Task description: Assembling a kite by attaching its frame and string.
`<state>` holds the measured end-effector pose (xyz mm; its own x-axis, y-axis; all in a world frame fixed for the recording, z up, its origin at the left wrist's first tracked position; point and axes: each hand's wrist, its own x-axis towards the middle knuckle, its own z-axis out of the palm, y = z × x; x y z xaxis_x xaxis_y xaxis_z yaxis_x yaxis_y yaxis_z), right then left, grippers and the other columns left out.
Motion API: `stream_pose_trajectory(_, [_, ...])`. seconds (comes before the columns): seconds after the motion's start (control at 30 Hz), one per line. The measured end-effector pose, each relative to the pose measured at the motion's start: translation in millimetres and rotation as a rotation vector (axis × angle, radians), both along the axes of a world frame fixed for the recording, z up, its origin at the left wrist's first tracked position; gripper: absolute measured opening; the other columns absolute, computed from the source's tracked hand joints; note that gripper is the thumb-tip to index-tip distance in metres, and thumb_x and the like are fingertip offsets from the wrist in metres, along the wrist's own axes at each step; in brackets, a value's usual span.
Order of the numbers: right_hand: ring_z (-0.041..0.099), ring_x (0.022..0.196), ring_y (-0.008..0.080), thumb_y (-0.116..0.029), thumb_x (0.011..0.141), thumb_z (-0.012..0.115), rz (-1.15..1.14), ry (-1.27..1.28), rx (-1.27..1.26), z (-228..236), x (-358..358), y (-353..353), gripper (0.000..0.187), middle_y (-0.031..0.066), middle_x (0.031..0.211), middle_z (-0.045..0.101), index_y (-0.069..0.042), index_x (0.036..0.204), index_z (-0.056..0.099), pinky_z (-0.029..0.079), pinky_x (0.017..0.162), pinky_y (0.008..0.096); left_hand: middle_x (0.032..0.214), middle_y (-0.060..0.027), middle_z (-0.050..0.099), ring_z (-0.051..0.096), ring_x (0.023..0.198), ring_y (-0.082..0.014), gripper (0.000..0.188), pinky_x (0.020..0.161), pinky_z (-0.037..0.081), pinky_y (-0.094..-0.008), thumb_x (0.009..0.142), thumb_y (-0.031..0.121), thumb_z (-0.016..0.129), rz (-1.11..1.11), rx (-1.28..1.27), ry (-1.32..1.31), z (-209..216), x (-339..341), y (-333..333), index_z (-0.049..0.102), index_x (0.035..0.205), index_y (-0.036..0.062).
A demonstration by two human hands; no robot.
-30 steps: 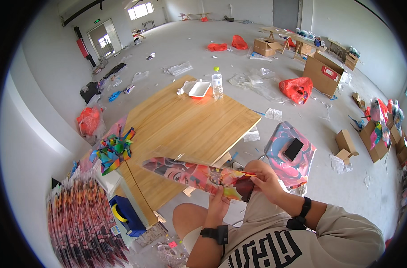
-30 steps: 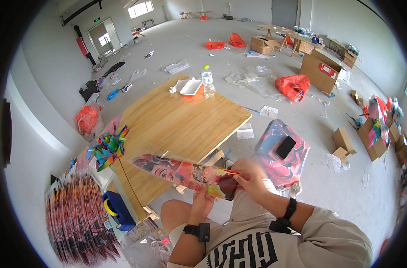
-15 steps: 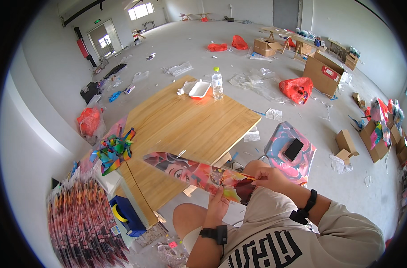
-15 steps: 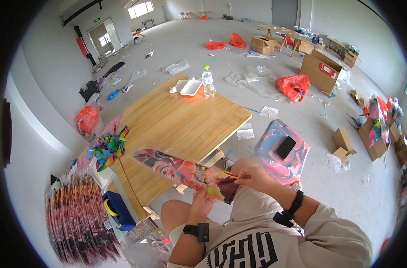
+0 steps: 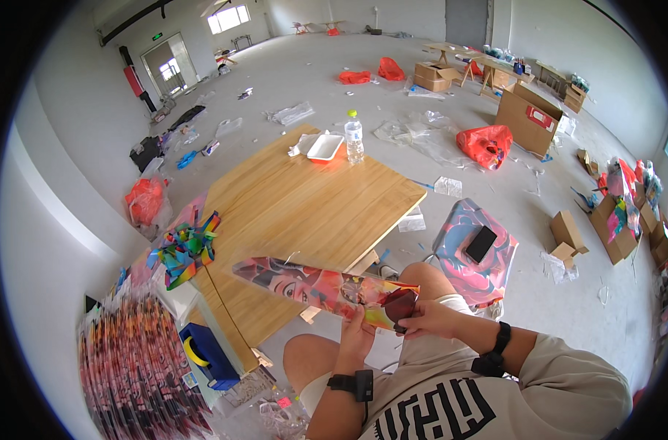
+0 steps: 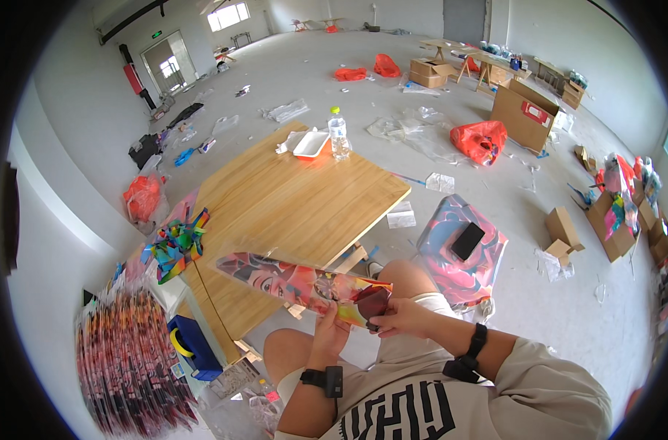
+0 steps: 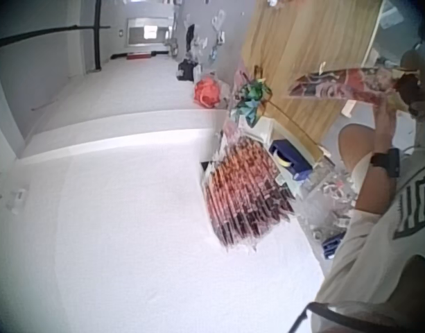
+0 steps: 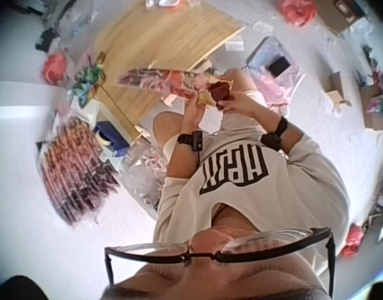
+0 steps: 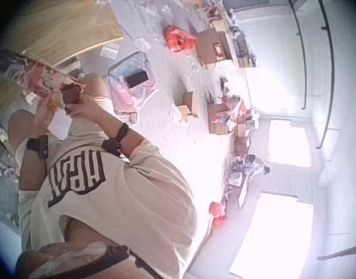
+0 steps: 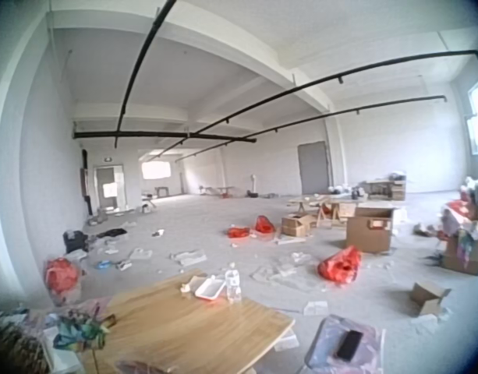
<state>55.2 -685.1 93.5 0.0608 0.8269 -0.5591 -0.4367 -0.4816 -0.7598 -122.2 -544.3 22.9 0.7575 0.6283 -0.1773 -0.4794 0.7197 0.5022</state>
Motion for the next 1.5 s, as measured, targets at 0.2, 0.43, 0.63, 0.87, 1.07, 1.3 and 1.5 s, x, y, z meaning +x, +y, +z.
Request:
stream_pose_trajectory(0.2, [0.071,0.108,0.0193,-0.005,0.098,0.068,0.113,-0.128,0.122,-16.0,0.1,-2.1,0.038,0.0088,0.119,0.069,-0.001,0.134,0.055,0.060,0.096,0.0339,0.118,-0.0114,0.069,0.068,0.109,-0.0233,0.022,0.098,0.055,-0.0398,0.109,0.022,0.051,0.022,0.019,0.010,-0.6,-1.1,0.7,0.059,0.122,0.0059])
stream_pose_trajectory(0.43, [0.069,0.100,0.0126,-0.021,0.101,0.067,-0.211,-0.203,0.081,-1.1,-8.5,6.8,0.031,0.0048,0.111,0.071,-0.005,0.128,0.062,0.059,0.085,0.0297,0.118,-0.0107,0.069,0.068,0.110,-0.0228,0.022,0.098,0.055,-0.0399,0.108,0.021,0.053,0.015,-0.002,0.017,2.2,-1.8,-0.4,0.059,0.124,0.0060])
stream_pose_trajectory(0.63, [0.062,0.080,0.0064,-0.027,0.101,0.068,-0.307,-0.292,0.095,14.1,-14.3,16.5,0.028,-0.0004,0.098,0.069,-0.006,0.121,0.067,0.050,0.067,0.0221,0.120,-0.0108,0.069,0.068,0.112,-0.0228,0.024,0.099,0.056,-0.0401,0.106,0.017,0.057,0.005,0.008,-0.022,4.1,-2.6,0.3,0.057,0.128,0.0068])
stream_pose_trajectory(0.87, [0.056,0.069,0.0062,-0.031,0.099,0.071,-0.439,-0.365,0.089,-2.2,-3.8,30.8,0.029,-0.0004,0.084,0.066,-0.006,0.111,0.070,0.041,0.055,0.0233,0.125,-0.0122,0.067,0.066,0.116,-0.0247,0.026,0.102,0.055,-0.0424,0.106,0.011,0.056,0.008,0.030,-0.024,5.0,0.5,-4.9,0.055,0.131,0.0048])
stream_pose_trajectory(1.07, [0.064,0.086,0.0099,-0.027,0.099,0.071,-0.465,-0.068,0.023,-8.1,-9.8,25.9,0.033,0.0010,0.103,0.068,-0.008,0.125,0.064,0.050,0.067,0.0251,0.125,-0.0124,0.067,0.067,0.115,-0.0253,0.024,0.101,0.055,-0.0426,0.106,0.013,0.055,-0.015,0.024,-0.040,10.2,-0.3,-4.5,0.056,0.129,0.0048])
stream_pose_trajectory(1.3, [0.065,0.113,0.0161,-0.015,0.097,0.072,-0.305,-0.068,0.132,-11.1,-9.6,9.6,0.043,0.0036,0.124,0.066,-0.008,0.137,0.057,0.057,0.091,0.0330,0.125,-0.0124,0.067,0.068,0.113,-0.0249,0.025,0.099,0.057,-0.0419,0.107,0.016,0.055,-0.007,0.022,-0.012,2.5,0.4,-2.4,0.055,0.130,0.0052])
stream_pose_trajectory(1.5, [0.062,0.124,0.0192,-0.008,0.100,0.064,-0.318,0.157,0.204,3.3,-14.4,11.1,0.042,0.0060,0.135,0.062,-0.008,0.141,0.053,0.053,0.105,0.0373,0.129,-0.0124,0.066,0.066,0.117,-0.0252,0.028,0.101,0.055,-0.0426,0.107,0.016,0.055,-0.023,0.078,0.001,-0.6,0.3,-1.2,0.055,0.133,0.0070])
